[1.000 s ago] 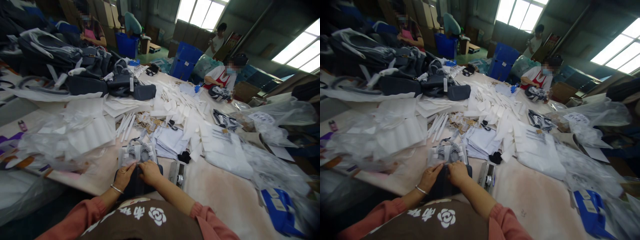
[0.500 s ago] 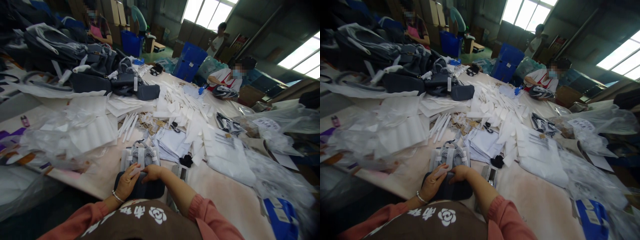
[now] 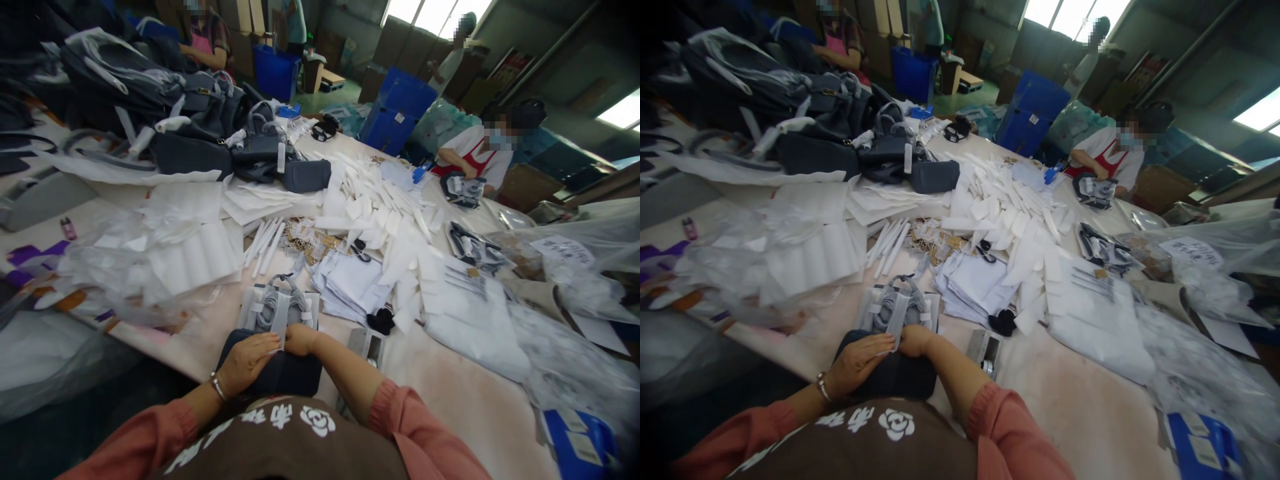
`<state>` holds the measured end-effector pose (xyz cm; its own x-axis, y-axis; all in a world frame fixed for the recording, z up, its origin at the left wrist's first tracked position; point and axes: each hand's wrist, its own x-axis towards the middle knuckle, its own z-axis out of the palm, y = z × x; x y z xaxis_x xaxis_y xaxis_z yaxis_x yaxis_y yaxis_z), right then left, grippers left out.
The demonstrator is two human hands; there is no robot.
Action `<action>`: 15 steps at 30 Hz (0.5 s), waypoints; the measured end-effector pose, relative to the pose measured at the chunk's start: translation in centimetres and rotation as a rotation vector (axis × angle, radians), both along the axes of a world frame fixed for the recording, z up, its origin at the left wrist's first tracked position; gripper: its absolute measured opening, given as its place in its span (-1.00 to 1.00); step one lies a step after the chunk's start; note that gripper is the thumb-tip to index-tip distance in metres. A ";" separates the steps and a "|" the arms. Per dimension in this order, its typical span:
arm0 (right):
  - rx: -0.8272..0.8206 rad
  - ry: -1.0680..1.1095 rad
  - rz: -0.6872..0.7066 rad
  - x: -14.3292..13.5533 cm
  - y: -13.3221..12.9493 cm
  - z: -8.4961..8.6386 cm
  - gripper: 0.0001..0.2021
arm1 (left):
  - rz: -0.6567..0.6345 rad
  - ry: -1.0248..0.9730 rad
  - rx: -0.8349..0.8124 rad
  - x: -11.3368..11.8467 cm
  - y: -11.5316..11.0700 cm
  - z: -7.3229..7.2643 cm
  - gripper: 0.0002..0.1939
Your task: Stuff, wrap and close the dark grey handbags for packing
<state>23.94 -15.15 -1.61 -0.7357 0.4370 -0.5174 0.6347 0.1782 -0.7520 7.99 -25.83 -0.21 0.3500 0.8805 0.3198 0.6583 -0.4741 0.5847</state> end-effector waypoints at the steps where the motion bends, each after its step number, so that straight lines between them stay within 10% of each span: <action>1: 0.033 -0.035 0.036 0.2 -0.1 0.0 -0.94 | 0.001 -0.004 -0.008 -0.1 -0.3 -0.1 -0.73; 15: 0.208 -0.157 -0.002 0.5 -2.0 0.5 -0.72 | 0.279 -0.289 -0.235 1.2 -1.3 -0.2 -0.74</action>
<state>24.46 -17.19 -1.15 -0.6526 0.5471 -0.5242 0.7411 0.3169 -0.5918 9.14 -27.17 -0.40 0.0148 0.9885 0.1502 0.5359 -0.1346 0.8335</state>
